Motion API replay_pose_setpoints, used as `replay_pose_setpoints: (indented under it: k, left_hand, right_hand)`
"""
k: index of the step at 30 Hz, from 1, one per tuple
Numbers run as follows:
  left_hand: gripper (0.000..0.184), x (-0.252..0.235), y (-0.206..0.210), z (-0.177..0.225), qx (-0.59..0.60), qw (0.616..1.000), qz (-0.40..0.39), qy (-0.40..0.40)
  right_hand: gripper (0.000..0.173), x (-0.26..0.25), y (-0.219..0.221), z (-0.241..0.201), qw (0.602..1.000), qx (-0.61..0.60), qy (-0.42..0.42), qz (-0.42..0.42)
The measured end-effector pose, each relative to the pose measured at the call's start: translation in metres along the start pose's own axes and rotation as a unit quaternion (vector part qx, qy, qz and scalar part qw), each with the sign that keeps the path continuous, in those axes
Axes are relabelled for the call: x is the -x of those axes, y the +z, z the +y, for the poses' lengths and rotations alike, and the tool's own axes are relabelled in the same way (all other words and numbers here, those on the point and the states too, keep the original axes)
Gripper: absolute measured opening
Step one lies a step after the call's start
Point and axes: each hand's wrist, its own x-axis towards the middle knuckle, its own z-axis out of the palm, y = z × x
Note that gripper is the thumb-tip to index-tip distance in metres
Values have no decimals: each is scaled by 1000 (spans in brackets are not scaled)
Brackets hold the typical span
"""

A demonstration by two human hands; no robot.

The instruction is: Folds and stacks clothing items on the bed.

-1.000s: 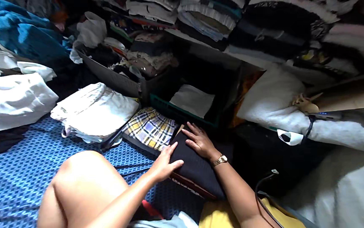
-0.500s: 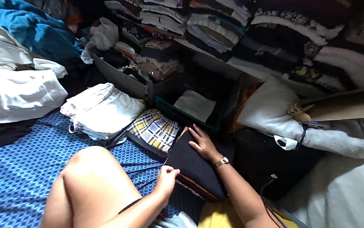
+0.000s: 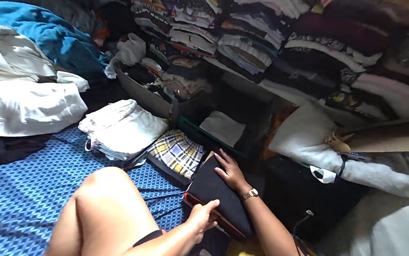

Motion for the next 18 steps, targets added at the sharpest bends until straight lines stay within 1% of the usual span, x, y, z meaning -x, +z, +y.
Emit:
replay_pose_setpoints:
  k: [4,7,9,12,16,18]
  left_hand:
    - [48,-3,12,-3,32,999,-19,2]
    - [50,-10,17,-5,26,999,14,14]
    - [47,-11,19,-5,18,999,41,23]
    - [42,-7,18,-6,8,998,50,27]
    - [46,-12,11,-11,-16,999,45,23]
    - [47,-9,13,-10,-9,999,44,20]
  right_hand:
    - [67,2,1,1,1000,-1,1,7]
    - [67,3,1,1,1000,1,0,9]
    - [67,3,0,0,1000,3,-3,9]
    - [66,5,2,0,1000,7,-11,16]
    - [67,7,5,0,999,10,-19,28]
    - [67,7,6,1,999,6,-20,30]
